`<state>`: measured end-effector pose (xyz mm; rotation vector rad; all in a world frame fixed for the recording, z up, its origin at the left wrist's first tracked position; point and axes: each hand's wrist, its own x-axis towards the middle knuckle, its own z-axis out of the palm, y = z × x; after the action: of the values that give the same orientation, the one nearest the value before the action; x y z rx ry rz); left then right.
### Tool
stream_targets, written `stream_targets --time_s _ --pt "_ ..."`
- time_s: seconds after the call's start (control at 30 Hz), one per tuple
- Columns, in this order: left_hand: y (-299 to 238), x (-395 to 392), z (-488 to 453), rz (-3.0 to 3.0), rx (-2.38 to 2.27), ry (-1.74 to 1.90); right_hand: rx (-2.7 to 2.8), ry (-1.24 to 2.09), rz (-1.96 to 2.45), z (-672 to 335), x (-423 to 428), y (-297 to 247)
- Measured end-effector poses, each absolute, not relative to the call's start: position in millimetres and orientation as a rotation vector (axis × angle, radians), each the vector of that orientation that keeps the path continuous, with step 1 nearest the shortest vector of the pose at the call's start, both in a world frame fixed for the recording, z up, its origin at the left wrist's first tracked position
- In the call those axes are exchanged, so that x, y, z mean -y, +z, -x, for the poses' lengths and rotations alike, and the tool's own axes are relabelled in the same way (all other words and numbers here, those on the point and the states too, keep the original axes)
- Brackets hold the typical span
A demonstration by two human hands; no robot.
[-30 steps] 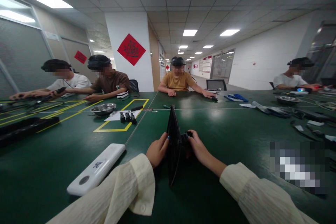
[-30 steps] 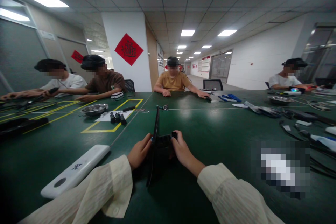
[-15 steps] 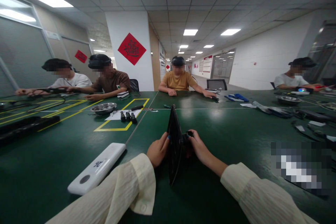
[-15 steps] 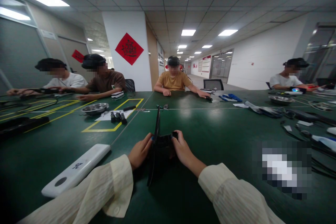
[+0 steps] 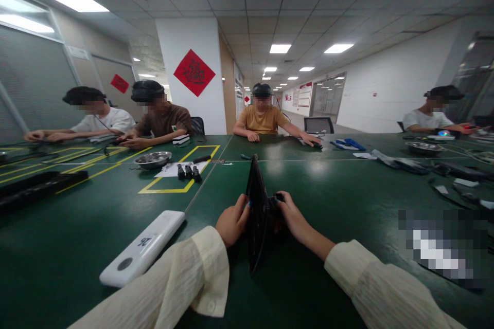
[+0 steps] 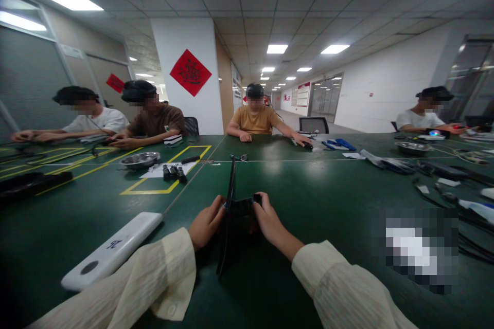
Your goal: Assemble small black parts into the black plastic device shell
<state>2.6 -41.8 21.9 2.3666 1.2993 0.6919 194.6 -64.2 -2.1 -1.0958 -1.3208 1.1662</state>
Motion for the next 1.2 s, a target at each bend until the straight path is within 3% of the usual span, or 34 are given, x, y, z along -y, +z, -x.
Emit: stream_targets --time_s 1.2 --pt "20.2 42.4 -2.7 -2.366 -1.440 0.630 1.325 1.179 1.098 -193.8 63.8 0.5"
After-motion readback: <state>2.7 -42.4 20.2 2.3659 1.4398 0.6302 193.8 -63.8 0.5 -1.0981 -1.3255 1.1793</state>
